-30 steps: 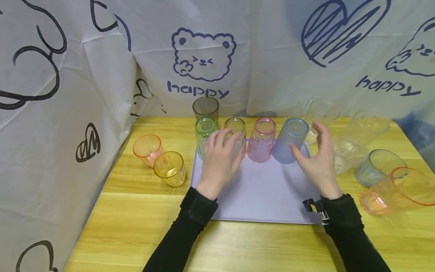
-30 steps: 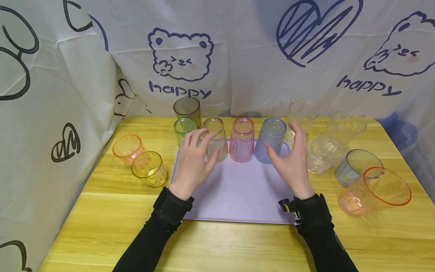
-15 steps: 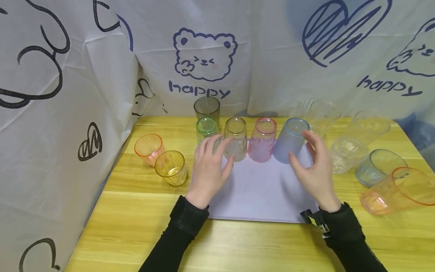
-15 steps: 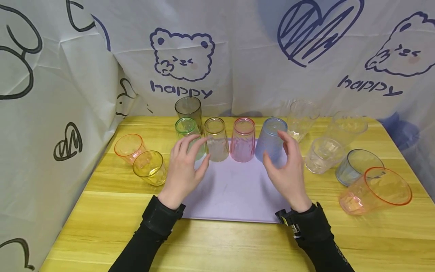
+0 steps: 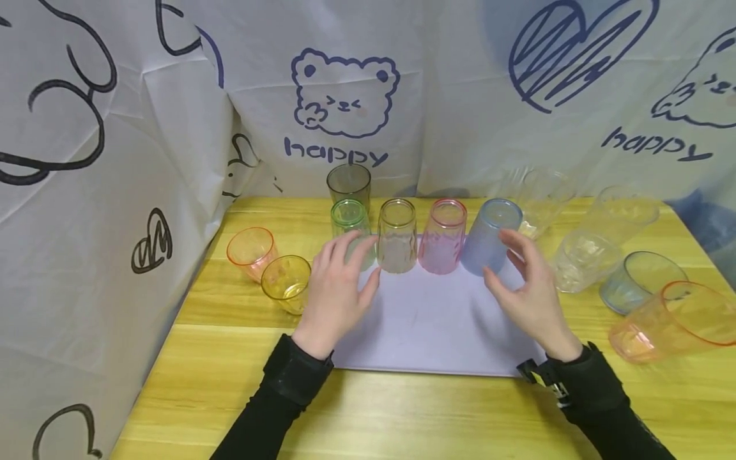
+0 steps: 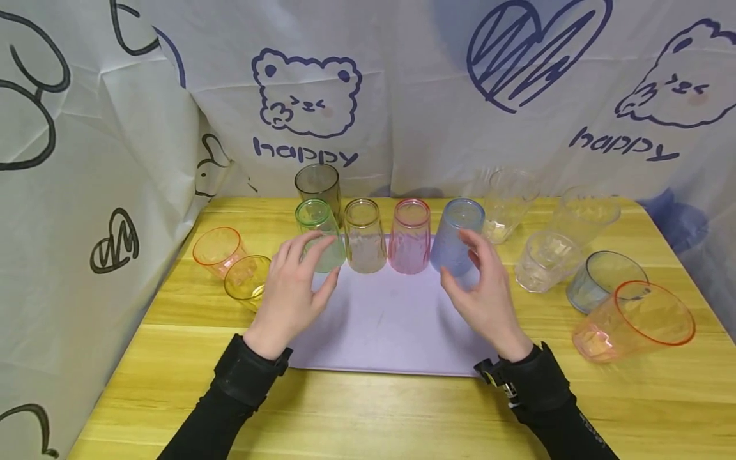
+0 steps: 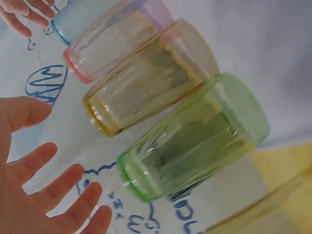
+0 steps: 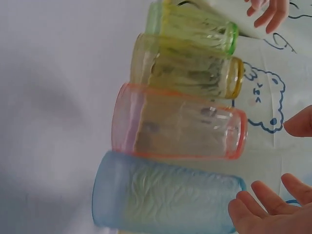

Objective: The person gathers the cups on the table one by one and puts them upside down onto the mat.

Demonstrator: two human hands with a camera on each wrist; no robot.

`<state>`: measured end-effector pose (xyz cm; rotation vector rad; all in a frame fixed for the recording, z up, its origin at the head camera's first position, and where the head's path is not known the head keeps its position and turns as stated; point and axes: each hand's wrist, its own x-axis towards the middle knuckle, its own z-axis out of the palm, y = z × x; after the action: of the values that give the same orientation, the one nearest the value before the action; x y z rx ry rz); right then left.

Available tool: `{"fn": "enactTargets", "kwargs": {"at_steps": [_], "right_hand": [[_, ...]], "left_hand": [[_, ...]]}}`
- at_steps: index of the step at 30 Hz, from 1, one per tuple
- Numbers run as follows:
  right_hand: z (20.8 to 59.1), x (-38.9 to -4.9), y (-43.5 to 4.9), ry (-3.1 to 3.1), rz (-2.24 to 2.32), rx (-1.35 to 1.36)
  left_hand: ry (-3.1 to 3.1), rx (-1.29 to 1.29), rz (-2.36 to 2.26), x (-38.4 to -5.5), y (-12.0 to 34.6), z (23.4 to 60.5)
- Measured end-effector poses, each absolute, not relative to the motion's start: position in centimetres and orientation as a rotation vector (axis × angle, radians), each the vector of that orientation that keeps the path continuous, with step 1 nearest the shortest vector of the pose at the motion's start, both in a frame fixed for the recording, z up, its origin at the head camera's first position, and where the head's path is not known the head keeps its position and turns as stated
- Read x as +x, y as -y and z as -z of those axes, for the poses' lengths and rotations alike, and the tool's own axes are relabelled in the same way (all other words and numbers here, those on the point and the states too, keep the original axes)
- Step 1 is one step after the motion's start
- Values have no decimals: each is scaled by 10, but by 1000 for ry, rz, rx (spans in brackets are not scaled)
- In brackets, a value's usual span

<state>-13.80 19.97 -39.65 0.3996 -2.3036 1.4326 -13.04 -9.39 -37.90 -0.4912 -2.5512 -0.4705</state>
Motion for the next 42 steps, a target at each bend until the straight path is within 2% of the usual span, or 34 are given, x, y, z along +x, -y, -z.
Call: {"fn": "enactTargets", "kwargs": {"at_steps": [13, 23, 32, 42], "right_hand": [[367, -143, -174, 2128, -1995, 483], [346, -160, -143, 1988, -2257, 427], [336, -177, -115, 1746, -2732, 189], [335, -187, -93, 1577, -2944, 58]], "left_hand": [[2661, -538, 321, -150, 107, 308], [2797, -483, 338, -188, 111, 271], [3000, -360, 390, -234, 108, 264], [3224, -227, 453, -277, 112, 274]]}}
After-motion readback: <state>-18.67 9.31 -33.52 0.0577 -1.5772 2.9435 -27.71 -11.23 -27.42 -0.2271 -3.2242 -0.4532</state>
